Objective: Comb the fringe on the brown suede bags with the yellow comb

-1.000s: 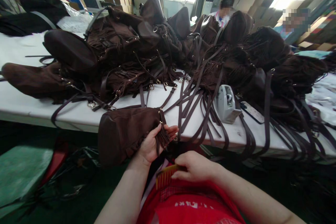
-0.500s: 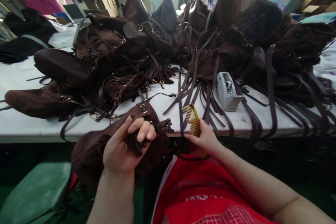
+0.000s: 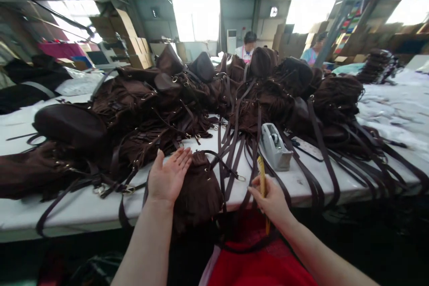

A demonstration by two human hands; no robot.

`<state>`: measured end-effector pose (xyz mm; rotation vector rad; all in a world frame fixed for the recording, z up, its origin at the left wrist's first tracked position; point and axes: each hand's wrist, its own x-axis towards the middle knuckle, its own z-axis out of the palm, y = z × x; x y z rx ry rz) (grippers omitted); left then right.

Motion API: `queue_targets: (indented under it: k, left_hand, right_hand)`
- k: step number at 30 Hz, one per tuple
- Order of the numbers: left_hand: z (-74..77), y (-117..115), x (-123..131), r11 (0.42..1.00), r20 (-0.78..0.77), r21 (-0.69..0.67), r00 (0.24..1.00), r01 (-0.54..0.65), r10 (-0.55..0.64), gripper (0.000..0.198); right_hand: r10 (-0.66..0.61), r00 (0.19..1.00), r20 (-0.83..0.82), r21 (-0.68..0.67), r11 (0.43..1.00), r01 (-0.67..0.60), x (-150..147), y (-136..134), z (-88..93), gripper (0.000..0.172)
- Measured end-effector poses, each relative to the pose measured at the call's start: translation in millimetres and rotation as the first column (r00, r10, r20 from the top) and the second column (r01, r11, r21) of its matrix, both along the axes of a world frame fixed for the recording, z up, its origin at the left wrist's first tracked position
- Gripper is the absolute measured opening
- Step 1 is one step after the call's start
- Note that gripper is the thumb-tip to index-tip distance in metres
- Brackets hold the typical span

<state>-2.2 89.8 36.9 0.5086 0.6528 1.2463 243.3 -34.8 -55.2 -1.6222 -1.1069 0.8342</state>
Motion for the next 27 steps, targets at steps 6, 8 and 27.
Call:
queue_targets:
  k: [6, 8, 27]
  left_hand:
    - [-16.9, -67, -41, 0.945, -0.44, 0.263, 0.847, -0.195, 0.298, 0.049]
    - [-25.8, -87, -54, 0.907, -0.66, 0.325, 0.623, -0.269, 0.421, 0.041]
    - [-71.6, -112, -22, 0.967, -0.82, 0.114, -0.528, 0.229, 0.222, 0.03]
  right_hand:
    - [0.287, 0.955, -0.08, 0.042, 0.958, -0.285, -24, 13, 11.0, 0.039]
    - [0.378, 0.916, -0.134, 0.03, 0.925, -0.378, -34, 19, 19.1, 0.042]
    - [0.629, 0.657, -0.416, -0.323, 0.573, -0.753, -85, 50, 47.0, 0.035]
